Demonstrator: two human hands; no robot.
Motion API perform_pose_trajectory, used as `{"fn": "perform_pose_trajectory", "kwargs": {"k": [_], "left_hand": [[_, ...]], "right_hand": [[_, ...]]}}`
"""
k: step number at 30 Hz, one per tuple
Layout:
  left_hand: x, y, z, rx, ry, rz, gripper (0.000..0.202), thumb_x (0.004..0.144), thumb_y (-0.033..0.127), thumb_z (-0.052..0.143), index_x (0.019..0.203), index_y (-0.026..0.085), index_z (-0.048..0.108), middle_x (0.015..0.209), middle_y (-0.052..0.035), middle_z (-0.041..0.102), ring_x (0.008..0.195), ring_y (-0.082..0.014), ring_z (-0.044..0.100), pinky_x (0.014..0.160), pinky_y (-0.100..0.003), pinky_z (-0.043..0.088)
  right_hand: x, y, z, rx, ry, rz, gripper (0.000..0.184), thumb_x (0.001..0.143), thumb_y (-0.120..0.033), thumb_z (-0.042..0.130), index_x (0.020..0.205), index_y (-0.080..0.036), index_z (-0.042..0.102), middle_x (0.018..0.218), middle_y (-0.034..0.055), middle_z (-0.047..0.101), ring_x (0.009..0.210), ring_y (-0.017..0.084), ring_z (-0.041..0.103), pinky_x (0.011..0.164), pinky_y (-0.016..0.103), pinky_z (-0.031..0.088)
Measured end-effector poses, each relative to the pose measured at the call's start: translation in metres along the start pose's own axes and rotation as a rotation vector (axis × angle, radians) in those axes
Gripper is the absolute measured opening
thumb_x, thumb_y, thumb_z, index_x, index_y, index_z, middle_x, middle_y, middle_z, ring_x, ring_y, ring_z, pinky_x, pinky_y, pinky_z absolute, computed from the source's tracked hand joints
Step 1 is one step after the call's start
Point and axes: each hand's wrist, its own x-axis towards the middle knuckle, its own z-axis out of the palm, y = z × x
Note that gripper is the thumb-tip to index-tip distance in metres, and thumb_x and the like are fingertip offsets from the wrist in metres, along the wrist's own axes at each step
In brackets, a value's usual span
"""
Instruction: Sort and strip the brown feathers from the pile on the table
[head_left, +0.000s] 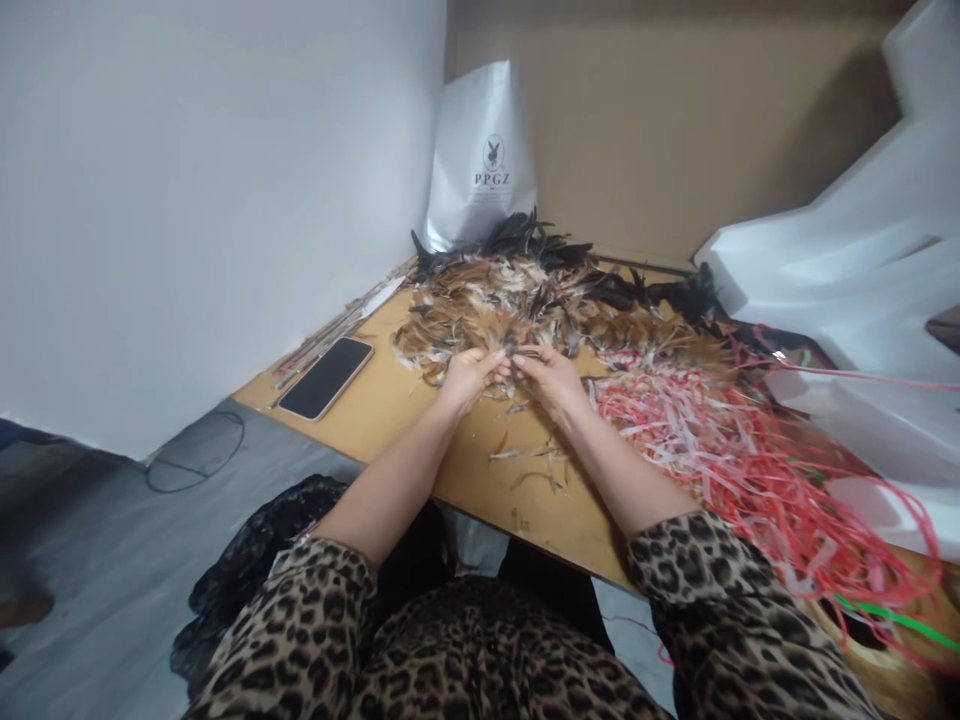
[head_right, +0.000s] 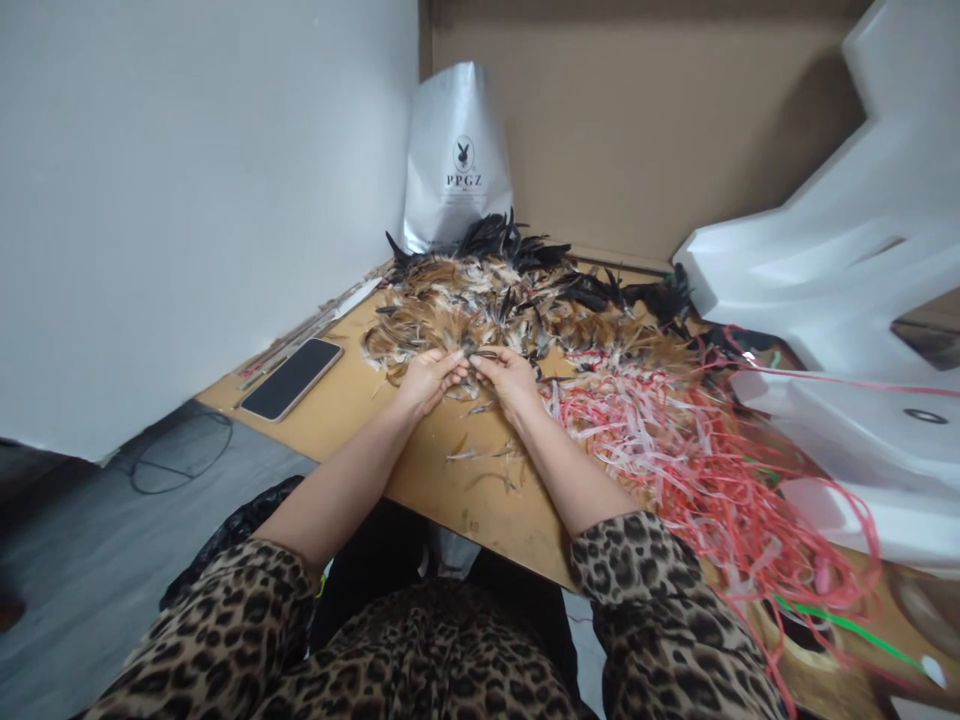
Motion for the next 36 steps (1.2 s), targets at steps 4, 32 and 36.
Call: {"fn": "perform_pose_trajectory", "kwargs": {"k": [4, 32, 36], "left_hand": [[0.000, -0.002, 0.000, 0.071, -0.049, 0.004, 0.025, 0.063, 0.030, 0.072, 0.066, 0.007, 0.062, 0.058, -0.0045, 0.063, 0.050, -0.0064, 0.055, 0.051, -0.018, 0.043], [0.001, -0.007, -0.009, 0.509, -0.396, -0.096, 0.040, 0.072, 0.048, 0.059, 0.071, 0.008, 0.063, 0.058, -0.0084, 0.065, 0.047, -0.0117, 0.059, 0.047, -0.022, 0.046], [0.001, -0.007, -0.009, 0.515, -0.412, -0.044, 0.039, 0.073, 0.047, 0.058, 0.068, 0.009, 0.062, 0.054, -0.0060, 0.062, 0.044, -0.0101, 0.056, 0.046, -0.021, 0.045]], "right_hand": [[0.000, 0.003, 0.000, -0.062, 0.027, -0.085, 0.027, 0.053, -0.035, 0.075, 0.065, -0.016, 0.059, 0.059, -0.0030, 0.059, 0.053, 0.008, 0.050, 0.056, 0.022, 0.040], [0.007, -0.019, -0.027, -0.755, -0.224, -0.127, 0.028, 0.062, -0.038, 0.062, 0.053, -0.014, 0.049, 0.047, -0.0043, 0.042, 0.046, 0.006, 0.034, 0.042, 0.019, 0.023], [0.003, -0.016, -0.018, -0.707, -0.164, -0.110, 0.030, 0.063, -0.042, 0.062, 0.055, -0.014, 0.052, 0.048, -0.0021, 0.049, 0.046, 0.008, 0.038, 0.044, 0.020, 0.028]]}}
